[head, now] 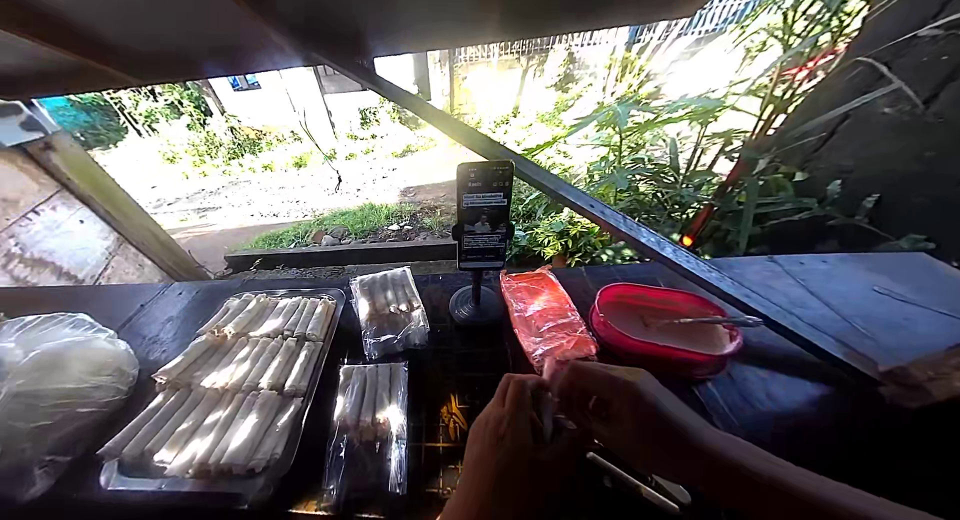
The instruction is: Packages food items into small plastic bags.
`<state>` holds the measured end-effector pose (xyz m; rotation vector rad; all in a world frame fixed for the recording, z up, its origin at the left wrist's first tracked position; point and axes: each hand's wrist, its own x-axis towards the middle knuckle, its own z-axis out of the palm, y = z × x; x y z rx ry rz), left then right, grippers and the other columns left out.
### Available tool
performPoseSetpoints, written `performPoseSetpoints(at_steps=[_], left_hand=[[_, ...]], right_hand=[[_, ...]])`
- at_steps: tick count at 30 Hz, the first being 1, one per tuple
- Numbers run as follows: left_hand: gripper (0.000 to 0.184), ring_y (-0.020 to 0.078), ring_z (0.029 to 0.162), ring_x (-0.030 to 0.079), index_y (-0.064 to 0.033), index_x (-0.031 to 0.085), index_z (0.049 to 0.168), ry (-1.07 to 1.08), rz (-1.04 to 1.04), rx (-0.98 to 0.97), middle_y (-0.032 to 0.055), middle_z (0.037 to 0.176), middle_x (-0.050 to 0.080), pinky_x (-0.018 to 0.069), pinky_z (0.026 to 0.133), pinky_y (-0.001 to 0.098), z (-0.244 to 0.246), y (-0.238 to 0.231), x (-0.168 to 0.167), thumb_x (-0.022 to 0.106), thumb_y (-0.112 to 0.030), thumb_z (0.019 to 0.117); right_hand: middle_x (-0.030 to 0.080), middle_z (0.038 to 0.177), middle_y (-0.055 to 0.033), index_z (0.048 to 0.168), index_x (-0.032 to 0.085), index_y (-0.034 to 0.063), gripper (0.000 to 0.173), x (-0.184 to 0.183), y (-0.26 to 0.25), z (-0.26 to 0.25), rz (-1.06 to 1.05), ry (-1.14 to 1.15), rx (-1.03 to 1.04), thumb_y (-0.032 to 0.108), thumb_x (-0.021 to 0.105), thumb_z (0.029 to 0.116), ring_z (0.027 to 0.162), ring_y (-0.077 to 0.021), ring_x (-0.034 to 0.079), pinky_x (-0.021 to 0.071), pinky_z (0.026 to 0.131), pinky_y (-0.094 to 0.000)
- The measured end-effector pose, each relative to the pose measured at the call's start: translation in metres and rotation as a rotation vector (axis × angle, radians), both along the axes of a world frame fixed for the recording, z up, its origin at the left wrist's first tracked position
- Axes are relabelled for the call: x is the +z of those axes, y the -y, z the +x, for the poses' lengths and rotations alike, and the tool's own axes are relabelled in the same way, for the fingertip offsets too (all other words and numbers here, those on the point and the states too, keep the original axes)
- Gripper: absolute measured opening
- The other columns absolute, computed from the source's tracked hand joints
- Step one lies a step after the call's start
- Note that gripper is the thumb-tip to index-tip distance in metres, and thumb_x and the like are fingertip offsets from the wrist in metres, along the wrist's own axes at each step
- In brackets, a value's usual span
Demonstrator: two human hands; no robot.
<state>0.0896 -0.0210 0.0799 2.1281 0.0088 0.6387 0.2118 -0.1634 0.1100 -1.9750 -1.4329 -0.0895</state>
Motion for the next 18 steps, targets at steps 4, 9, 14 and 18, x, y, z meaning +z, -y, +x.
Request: performPoseSetpoints(at_steps=[4, 9, 14, 18], left_hand=[[0.015, 0.0191, 0.07, 0.069, -0.0005, 0.071, 0.105, 0.005, 0.201, 0.202, 0.0113, 0.091, 0.072, 0.0579, 0.063, 0.0325, -0.02, -0.023, -0.001, 0.063, -0.005, 0.0932], [0.016, 0.0275, 0.086, 0.072, -0.0056, 0.075, 0.092, 0.152, 0.475, 0.516, 0.0106, 0.093, 0.074, 0.0587, 0.074, 0.0399, -0.024, -0.046, -0.01, 0.062, -0.014, 0.0873], [0.039, 0.0318, 0.102, 0.071, -0.0058, 0.076, 0.109, 0.092, 0.504, 0.438, 0.0131, 0.111, 0.074, 0.0581, 0.082, 0.0461, -0.034, -0.045, -0.024, 0.067, -0.038, 0.089], [0.014, 0.0214, 0.084, 0.075, -0.0107, 0.077, 0.085, 0.086, 0.691, 0.439, 0.0039, 0.086, 0.077, 0.0589, 0.067, 0.0362, -0.039, -0.046, -0.069, 0.064, -0.012, 0.0875]], right_hand=[[0.062, 0.07, -0.0078, 0.083, 0.064, 0.0038, 0.005, 0.009, -0.03, -0.004, 0.002, 0.179, 0.167, 0.005, 0.064, 0.0874, 0.059, -0.0179, 0.062, 0.0524, 0.052, -0.0311], [0.066, 0.075, -0.0096, 0.084, 0.066, 0.0037, 0.008, 0.006, -0.048, -0.009, 0.104, 0.383, 0.215, 0.003, 0.059, 0.0887, 0.065, -0.0219, 0.068, 0.0563, 0.056, -0.0324], [0.07, 0.079, -0.0043, 0.084, 0.064, 0.01, 0.017, -0.02, -0.048, -0.015, 0.2, 0.483, 0.253, 0.007, 0.052, 0.0961, 0.072, -0.0172, 0.069, 0.056, 0.064, -0.0269], [0.069, 0.076, -0.0029, 0.084, 0.065, 0.0113, 0.014, -0.063, -0.04, -0.02, 0.122, 0.48, 0.251, 0.007, 0.055, 0.0928, 0.068, -0.0177, 0.068, 0.0556, 0.06, -0.0302]])
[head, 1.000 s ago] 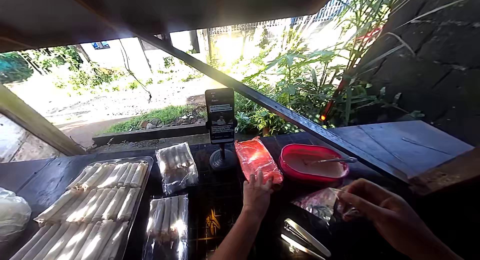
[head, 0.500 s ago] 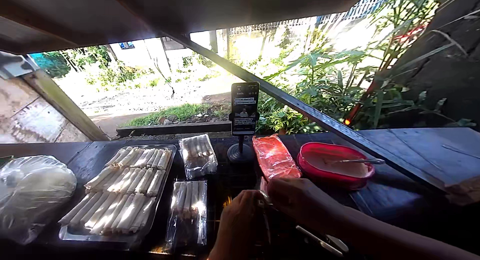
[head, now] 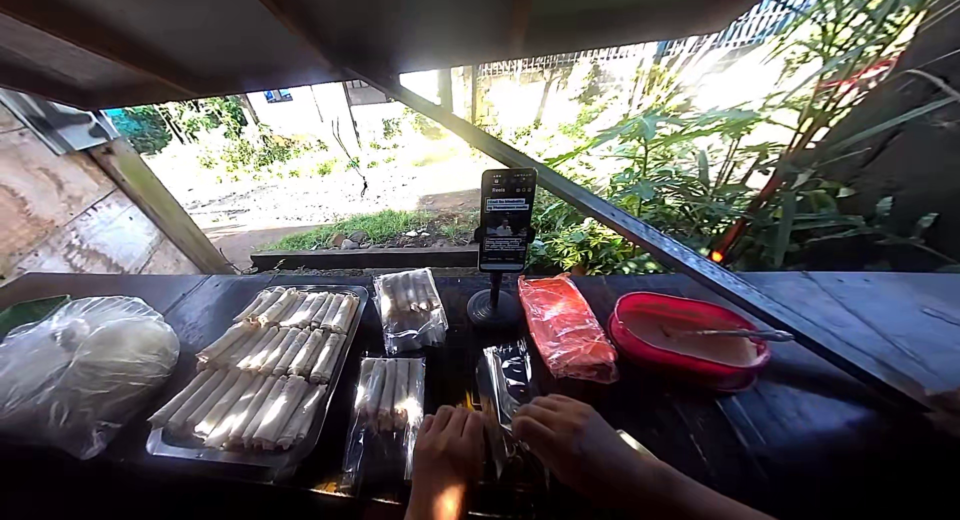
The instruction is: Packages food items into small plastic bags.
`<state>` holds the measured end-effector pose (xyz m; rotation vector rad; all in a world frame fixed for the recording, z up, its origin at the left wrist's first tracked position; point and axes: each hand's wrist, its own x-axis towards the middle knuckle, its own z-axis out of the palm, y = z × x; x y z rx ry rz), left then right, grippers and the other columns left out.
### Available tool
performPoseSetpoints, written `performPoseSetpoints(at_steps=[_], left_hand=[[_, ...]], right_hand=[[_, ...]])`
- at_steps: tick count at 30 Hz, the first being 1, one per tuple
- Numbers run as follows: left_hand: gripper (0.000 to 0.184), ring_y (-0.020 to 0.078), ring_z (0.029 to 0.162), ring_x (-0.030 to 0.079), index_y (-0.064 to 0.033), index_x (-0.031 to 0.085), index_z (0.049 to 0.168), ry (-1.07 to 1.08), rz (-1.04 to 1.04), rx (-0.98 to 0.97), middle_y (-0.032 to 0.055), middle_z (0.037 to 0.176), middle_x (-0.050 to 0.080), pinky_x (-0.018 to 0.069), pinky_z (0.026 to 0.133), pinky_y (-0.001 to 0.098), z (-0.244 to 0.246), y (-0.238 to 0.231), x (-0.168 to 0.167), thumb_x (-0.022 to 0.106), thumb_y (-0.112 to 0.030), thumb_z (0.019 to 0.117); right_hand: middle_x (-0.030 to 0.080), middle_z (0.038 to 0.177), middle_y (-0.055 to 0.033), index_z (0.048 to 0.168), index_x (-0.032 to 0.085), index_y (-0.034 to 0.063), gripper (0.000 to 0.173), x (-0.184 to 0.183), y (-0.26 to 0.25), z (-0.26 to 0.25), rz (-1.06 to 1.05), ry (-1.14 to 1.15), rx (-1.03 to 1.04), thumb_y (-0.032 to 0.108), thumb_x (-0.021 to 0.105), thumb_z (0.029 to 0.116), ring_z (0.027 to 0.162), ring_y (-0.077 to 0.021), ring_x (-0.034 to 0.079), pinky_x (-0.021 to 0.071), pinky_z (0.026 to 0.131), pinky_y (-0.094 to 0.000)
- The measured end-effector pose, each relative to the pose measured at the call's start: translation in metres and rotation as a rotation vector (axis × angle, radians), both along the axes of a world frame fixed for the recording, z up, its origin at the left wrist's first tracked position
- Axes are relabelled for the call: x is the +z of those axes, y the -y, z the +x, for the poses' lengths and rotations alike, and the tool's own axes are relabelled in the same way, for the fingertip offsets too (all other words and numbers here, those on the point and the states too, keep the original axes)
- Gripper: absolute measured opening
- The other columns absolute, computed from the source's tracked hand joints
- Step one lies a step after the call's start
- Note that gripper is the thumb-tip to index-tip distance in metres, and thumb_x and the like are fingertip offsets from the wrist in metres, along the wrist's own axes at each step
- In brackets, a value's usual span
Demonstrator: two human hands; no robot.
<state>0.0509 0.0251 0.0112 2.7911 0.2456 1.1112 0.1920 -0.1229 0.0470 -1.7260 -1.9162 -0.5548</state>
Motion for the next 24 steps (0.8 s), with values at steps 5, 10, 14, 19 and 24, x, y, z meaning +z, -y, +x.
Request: performPoseSetpoints(at_steps=[5, 10, 14, 19, 24], left_hand=[[0.024, 0.0319, 0.095, 0.074, -0.0031, 0.077, 0.098, -0.164, -0.247, -0.074, 0.0129, 0.103, 0.076, 0.0602, 0.074, 0.0466, -0.02, 0.015, -0.024, 0.073, -0.023, 0.0863], [0.026, 0.0252, 0.101, 0.073, -0.0105, 0.076, 0.102, -0.032, -0.128, -0.013, 0.0068, 0.106, 0.076, 0.0585, 0.079, 0.0395, -0.005, 0.036, -0.032, 0.062, -0.028, 0.0901], [0.019, 0.0168, 0.091, 0.071, -0.017, 0.075, 0.085, 0.093, 0.113, 0.08, -0.0008, 0.092, 0.076, 0.0542, 0.077, 0.0318, 0.007, 0.019, -0.049, 0.057, -0.015, 0.0915], [0.024, 0.0158, 0.091, 0.068, -0.0176, 0.07, 0.079, 0.164, 0.138, 0.124, -0.0019, 0.089, 0.074, 0.0503, 0.08, 0.0303, -0.005, 0.004, -0.051, 0.054, -0.022, 0.0964], [0.013, 0.0187, 0.091, 0.074, -0.0127, 0.072, 0.078, -0.089, -0.007, 0.01, 0.0015, 0.089, 0.076, 0.0567, 0.074, 0.0369, -0.036, 0.011, -0.035, 0.067, -0.021, 0.0867]], right_hand=[[0.068, 0.074, -0.0029, 0.081, 0.066, 0.011, 0.01, -0.043, 0.013, 0.0, -0.039, -0.025, -0.051, 0.004, 0.059, 0.086, 0.066, -0.0182, 0.068, 0.0541, 0.057, -0.031], [0.07, 0.077, -0.0004, 0.08, 0.064, 0.014, 0.013, -0.046, 0.009, -0.01, 0.091, -0.098, -0.091, 0.009, 0.056, 0.0899, 0.074, -0.0143, 0.069, 0.0559, 0.067, -0.026], [0.07, 0.079, 0.0002, 0.082, 0.062, 0.015, 0.013, -0.048, 0.016, -0.009, 0.106, -0.115, -0.063, 0.009, 0.057, 0.0907, 0.08, -0.0141, 0.069, 0.0559, 0.073, -0.0244], [0.071, 0.08, -0.0009, 0.081, 0.065, 0.0139, 0.014, -0.057, 0.02, -0.006, 0.087, -0.093, -0.159, 0.006, 0.056, 0.0875, 0.078, -0.0153, 0.07, 0.0565, 0.068, -0.026], [0.07, 0.08, -0.0042, 0.08, 0.067, 0.0107, 0.013, -0.064, 0.016, -0.003, 0.026, -0.139, -0.202, 0.002, 0.057, 0.0838, 0.077, -0.0196, 0.071, 0.0578, 0.064, -0.0302]])
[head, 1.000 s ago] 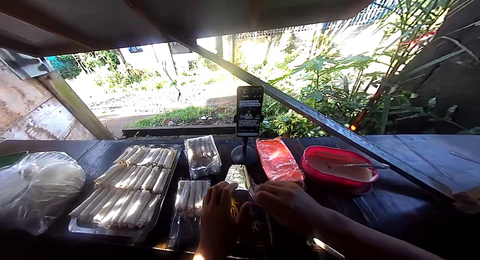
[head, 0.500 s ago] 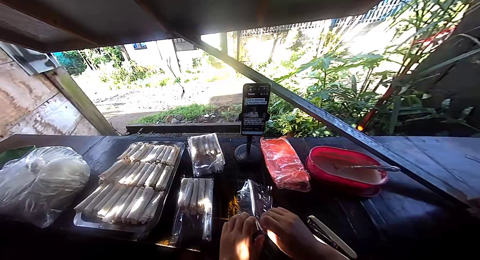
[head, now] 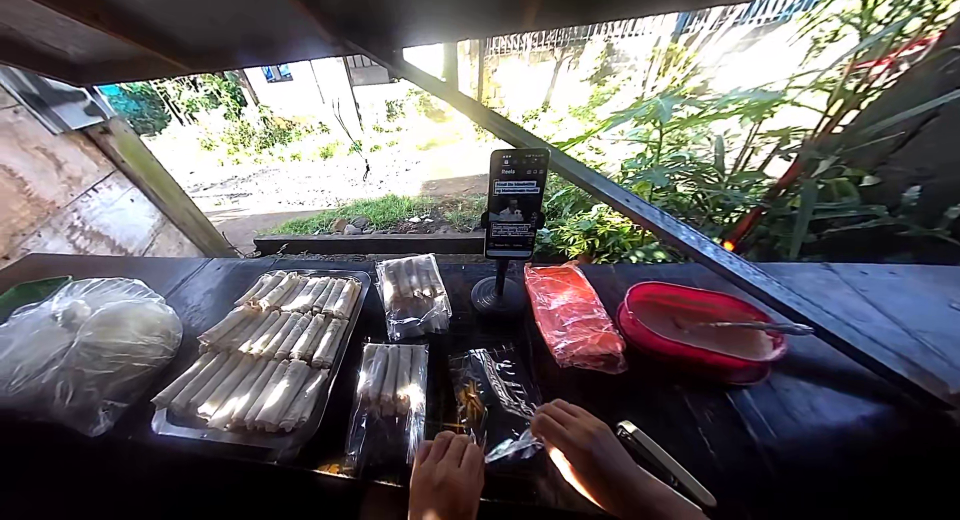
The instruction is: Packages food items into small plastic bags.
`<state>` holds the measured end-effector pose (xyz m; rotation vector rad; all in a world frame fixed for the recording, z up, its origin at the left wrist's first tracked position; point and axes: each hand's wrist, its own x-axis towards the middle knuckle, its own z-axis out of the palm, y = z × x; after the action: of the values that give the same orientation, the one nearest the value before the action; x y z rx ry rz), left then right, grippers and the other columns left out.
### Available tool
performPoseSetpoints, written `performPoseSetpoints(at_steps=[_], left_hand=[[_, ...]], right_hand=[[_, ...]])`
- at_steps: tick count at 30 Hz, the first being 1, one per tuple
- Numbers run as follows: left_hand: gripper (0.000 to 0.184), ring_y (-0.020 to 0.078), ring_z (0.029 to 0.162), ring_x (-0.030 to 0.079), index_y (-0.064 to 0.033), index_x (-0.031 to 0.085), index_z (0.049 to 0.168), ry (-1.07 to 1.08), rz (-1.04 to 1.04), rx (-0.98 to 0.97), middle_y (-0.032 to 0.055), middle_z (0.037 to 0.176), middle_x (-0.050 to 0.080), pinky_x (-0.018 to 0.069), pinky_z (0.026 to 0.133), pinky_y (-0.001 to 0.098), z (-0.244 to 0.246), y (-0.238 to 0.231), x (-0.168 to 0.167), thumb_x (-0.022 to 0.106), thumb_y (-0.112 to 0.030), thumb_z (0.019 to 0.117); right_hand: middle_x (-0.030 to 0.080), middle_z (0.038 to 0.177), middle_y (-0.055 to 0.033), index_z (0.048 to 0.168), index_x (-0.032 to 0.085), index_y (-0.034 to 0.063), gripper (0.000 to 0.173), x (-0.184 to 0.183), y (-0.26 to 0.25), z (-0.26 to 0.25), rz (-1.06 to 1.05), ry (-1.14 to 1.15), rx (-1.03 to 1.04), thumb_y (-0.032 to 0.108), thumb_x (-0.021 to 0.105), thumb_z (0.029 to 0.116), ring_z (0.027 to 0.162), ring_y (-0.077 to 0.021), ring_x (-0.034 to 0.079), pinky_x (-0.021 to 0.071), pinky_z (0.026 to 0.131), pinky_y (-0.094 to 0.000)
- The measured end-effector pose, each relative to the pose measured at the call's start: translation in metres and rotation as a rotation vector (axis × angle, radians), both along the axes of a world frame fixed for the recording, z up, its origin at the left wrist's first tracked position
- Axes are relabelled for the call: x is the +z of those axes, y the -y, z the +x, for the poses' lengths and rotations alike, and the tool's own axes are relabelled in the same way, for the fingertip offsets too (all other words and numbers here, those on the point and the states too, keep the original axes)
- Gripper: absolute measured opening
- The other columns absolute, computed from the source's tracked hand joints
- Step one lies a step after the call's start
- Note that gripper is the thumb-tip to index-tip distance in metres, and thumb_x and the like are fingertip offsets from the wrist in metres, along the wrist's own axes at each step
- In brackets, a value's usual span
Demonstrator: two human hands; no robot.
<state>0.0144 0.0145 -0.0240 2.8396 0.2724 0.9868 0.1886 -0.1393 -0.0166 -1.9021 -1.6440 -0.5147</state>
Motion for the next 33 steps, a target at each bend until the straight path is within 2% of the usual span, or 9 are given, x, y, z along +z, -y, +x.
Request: performPoseSetpoints(at_steps=[2, 4, 8, 11, 15, 19, 23, 28, 33], left_hand=[[0.031, 0.0274, 0.099, 0.074, -0.0079, 0.074, 0.09, -0.109, -0.169, -0.053, 0.0071, 0.098, 0.076, 0.0576, 0.075, 0.0469, -0.004, 0.007, 0.008, 0.074, -0.038, 0.0836], [0.04, 0.0278, 0.102, 0.073, -0.0092, 0.075, 0.096, -0.11, -0.203, -0.023, 0.007, 0.102, 0.076, 0.0577, 0.077, 0.0467, 0.004, 0.015, 0.013, 0.071, -0.047, 0.0835], [0.014, 0.0203, 0.084, 0.073, -0.0128, 0.074, 0.083, 0.049, -0.123, 0.044, 0.0024, 0.085, 0.074, 0.0584, 0.07, 0.037, 0.038, 0.029, -0.001, 0.065, -0.023, 0.0866], [0.007, 0.0204, 0.073, 0.069, -0.0106, 0.071, 0.08, 0.111, -0.07, 0.08, 0.0036, 0.076, 0.067, 0.0556, 0.061, 0.0334, 0.049, 0.024, -0.006, 0.067, -0.009, 0.0852], [0.005, 0.0241, 0.077, 0.07, -0.0055, 0.072, 0.083, 0.082, -0.168, 0.078, 0.0095, 0.082, 0.069, 0.0579, 0.06, 0.0328, 0.041, 0.009, -0.004, 0.07, -0.001, 0.0837], [0.01, 0.0311, 0.087, 0.072, 0.0001, 0.072, 0.087, 0.038, -0.381, -0.147, 0.0166, 0.09, 0.07, 0.0609, 0.068, 0.0401, 0.03, 0.005, -0.001, 0.064, 0.005, 0.0894], [0.013, 0.0304, 0.082, 0.071, -0.003, 0.076, 0.09, 0.034, -0.318, -0.3, 0.0158, 0.094, 0.071, 0.0598, 0.066, 0.0396, 0.032, -0.002, -0.017, 0.066, 0.005, 0.0882], [0.029, 0.0338, 0.091, 0.074, -0.0027, 0.077, 0.114, -0.122, -0.423, -0.182, 0.0177, 0.119, 0.073, 0.0612, 0.077, 0.044, 0.033, -0.01, -0.023, 0.061, 0.006, 0.0914], [0.03, 0.0314, 0.096, 0.075, 0.0013, 0.077, 0.111, -0.022, -0.415, -0.244, 0.0162, 0.115, 0.075, 0.061, 0.081, 0.0414, 0.032, -0.015, -0.029, 0.062, 0.01, 0.0863]], right_hand=[[0.07, 0.081, -0.0041, 0.08, 0.067, 0.0109, 0.014, -0.003, -0.004, -0.003, 0.001, -0.011, 0.013, 0.002, 0.057, 0.084, 0.078, -0.0197, 0.07, 0.0579, 0.065, -0.0303], [0.07, 0.081, -0.0034, 0.079, 0.066, 0.0118, 0.012, -0.004, -0.008, -0.008, 0.012, -0.006, 0.016, 0.004, 0.058, 0.0849, 0.078, -0.0188, 0.07, 0.0575, 0.065, -0.0295], [0.069, 0.081, -0.0019, 0.079, 0.064, 0.013, 0.013, 0.0, -0.012, -0.013, 0.042, 0.013, 0.02, 0.006, 0.056, 0.0864, 0.08, -0.0165, 0.069, 0.0563, 0.069, -0.0256], [0.071, 0.081, -0.007, 0.078, 0.066, 0.0091, 0.011, 0.004, -0.011, -0.015, 0.013, -0.014, 0.009, 0.003, 0.058, 0.0827, 0.08, -0.0223, 0.071, 0.0584, 0.069, -0.03], [0.072, 0.086, -0.0201, 0.08, 0.069, -0.0028, 0.009, 0.016, -0.002, -0.012, -0.138, -0.139, -0.059, -0.01, 0.065, 0.0758, 0.083, -0.0393, 0.073, 0.0604, 0.069, -0.047], [0.069, 0.084, -0.024, 0.081, 0.067, -0.0059, 0.01, 0.017, -0.001, 0.008, -0.249, -0.187, -0.035, -0.013, 0.068, 0.0738, 0.082, -0.0433, 0.071, 0.0589, 0.07, -0.0516], [0.069, 0.089, -0.0287, 0.091, 0.068, -0.0109, 0.01, 0.022, -0.001, 0.026, -0.467, -0.341, -0.016, -0.003, 0.071, 0.0852, 0.085, -0.0484, 0.07, 0.0559, 0.077, -0.0612], [0.071, 0.091, -0.0256, 0.095, 0.071, -0.0077, 0.03, 0.038, -0.026, 0.041, -0.467, -0.271, 0.145, 0.022, 0.072, 0.0937, 0.086, -0.0461, 0.07, 0.0559, 0.077, -0.0601], [0.074, 0.091, -0.0111, 0.086, 0.073, 0.0046, 0.019, 0.051, -0.112, 0.014, -0.188, -0.029, 0.357, 0.02, 0.062, 0.0862, 0.087, -0.0319, 0.074, 0.0604, 0.074, -0.0459]])
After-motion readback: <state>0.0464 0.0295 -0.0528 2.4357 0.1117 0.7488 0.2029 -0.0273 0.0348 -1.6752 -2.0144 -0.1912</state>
